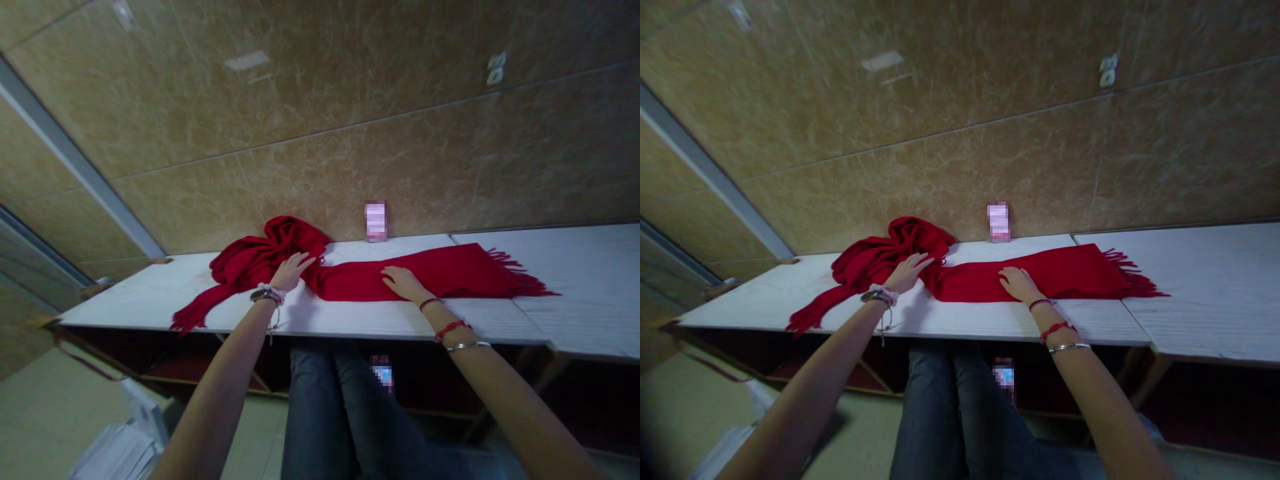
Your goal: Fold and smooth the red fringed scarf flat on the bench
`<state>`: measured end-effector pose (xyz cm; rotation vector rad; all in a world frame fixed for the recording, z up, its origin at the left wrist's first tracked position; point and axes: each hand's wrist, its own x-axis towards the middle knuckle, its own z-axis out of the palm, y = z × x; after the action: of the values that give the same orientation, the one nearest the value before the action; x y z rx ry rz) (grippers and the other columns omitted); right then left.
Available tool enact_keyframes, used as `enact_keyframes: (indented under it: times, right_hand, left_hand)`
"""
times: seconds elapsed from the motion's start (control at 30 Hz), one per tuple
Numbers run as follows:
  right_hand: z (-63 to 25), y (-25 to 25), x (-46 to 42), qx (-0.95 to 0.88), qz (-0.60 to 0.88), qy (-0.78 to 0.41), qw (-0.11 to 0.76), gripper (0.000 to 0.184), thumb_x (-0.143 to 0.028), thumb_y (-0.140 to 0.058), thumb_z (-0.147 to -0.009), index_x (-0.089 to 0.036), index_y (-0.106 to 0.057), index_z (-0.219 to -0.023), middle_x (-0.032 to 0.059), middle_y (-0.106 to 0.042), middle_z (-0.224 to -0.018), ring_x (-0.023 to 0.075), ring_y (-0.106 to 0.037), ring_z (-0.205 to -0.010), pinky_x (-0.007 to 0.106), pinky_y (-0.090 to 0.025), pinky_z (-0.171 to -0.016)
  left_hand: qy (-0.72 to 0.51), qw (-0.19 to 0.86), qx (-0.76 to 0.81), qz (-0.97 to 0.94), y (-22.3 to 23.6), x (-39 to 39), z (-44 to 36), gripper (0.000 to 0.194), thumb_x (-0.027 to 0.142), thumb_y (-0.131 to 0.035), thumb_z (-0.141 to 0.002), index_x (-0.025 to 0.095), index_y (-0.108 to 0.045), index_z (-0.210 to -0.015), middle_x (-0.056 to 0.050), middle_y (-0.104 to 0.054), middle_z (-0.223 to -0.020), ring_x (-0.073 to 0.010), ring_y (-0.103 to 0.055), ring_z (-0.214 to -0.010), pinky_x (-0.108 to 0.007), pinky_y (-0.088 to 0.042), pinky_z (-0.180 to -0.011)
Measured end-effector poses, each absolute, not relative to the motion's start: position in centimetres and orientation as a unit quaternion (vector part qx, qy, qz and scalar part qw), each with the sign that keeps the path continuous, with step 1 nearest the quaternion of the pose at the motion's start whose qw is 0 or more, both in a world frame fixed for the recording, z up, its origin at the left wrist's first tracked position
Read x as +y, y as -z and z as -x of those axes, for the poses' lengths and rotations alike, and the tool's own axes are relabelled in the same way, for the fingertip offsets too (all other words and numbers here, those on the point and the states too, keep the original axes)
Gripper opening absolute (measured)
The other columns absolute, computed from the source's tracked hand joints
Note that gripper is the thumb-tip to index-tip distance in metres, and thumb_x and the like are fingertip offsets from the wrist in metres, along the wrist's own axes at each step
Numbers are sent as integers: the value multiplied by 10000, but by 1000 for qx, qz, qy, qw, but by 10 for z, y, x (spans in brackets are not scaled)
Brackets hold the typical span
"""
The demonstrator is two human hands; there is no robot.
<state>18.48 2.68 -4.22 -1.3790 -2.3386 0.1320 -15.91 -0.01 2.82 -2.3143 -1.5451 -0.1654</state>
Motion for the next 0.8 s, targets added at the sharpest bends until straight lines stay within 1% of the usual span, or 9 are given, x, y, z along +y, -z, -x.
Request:
enact_keyframes:
  times: [0.07, 0.13, 0.2, 0.27, 0.37, 0.43, 0.53, 0.67, 0.8]
  right_hand:
    - [-185, 43, 28, -843, 493, -43, 209, 355, -233, -411, -865, -139, -554, -1176, 117, -519, -1269, 214, -435, -1196, 382, -312, -1008]
    - [-186, 43, 29, -845, 491, -38, 208, 356, -238, -407, -869, -135, -552, -1177, 113, -521, -1268, 207, -440, -1191, 373, -317, -1006]
    - [-186, 43, 29, -846, 489, -35, 208, 354, -243, -406, -871, -137, -553, -1175, 107, -527, -1263, 202, -445, -1187, 366, -321, -1003]
    - [-186, 43, 29, -846, 488, -34, 211, 350, -244, -410, -870, -147, -555, -1173, 101, -534, -1257, 200, -448, -1185, 365, -325, -1001]
    - [-186, 43, 29, -845, 487, -39, 218, 346, -241, -417, -865, -151, -560, -1167, 101, -537, -1253, 200, -451, -1183, 360, -329, -997]
    - [-186, 44, 30, -844, 485, -45, 224, 343, -241, -419, -863, -150, -566, -1160, 105, -544, -1244, 201, -459, -1177, 357, -330, -996]
    - [-186, 46, 30, -842, 484, -50, 233, 341, -240, -423, -860, -154, -572, -1155, 109, -549, -1237, 206, -463, -1173, 360, -329, -996]
    - [-186, 45, 30, -842, 483, -47, 237, 332, -240, -429, -859, -153, -580, -1141, 108, -558, -1225, 203, -472, -1164, 353, -336, -991]
    - [-187, 43, 28, -845, 479, -40, 232, 327, -238, -426, -861, -150, -583, -1134, 100, -569, -1213, 191, -485, -1150, 336, -345, -985]
  left_hand:
    - [-1, 184, -513, 838, -19, 4, 146, 596, -11, -388, -714, 271, -467, -1233, -45, -461, -1300, -202, -345, -1235, -376, -311, -968]
    - [-29, 186, -511, 839, -17, 7, 139, 467, 17, -399, -739, 232, -562, -1120, -73, -577, -1137, -203, -446, -1139, -371, -300, -963]
    - [-31, 191, -524, 829, -25, 8, 142, 351, 52, -426, -743, 195, -619, -999, -95, -622, -1013, -215, -507, -1049, -371, -305, -948]
    - [-25, 199, -542, 816, -43, 5, 153, 288, 76, -453, -730, 175, -635, -930, -107, -631, -965, -234, -530, -1000, -377, -326, -919]
    - [-19, 205, -572, 794, -79, -5, 177, 201, 161, -496, -731, 153, -638, -874, -110, -632, -920, -250, -555, -926, -371, -385, -849]
    - [-10, 209, -583, 785, -103, -12, 190, 189, 196, -504, -742, 132, -631, -868, -106, -618, -952, -243, -541, -949, -343, -395, -850]
    - [67, 191, -602, 773, -126, -19, 199, 184, 216, -542, -749, 107, -596, -887, -57, -596, -1007, -183, -517, -956, -257, -386, -870]
    - [114, 199, -633, 739, -137, -19, 195, 197, 182, -465, -807, 83, -516, -970, -23, -597, -930, -128, -523, -839, -223, -418, -785]
    - [125, 236, -660, 702, -132, -17, 194, 171, 118, -449, -778, 119, -513, -937, -64, -564, -1008, -176, -502, -961, -289, -389, -858]
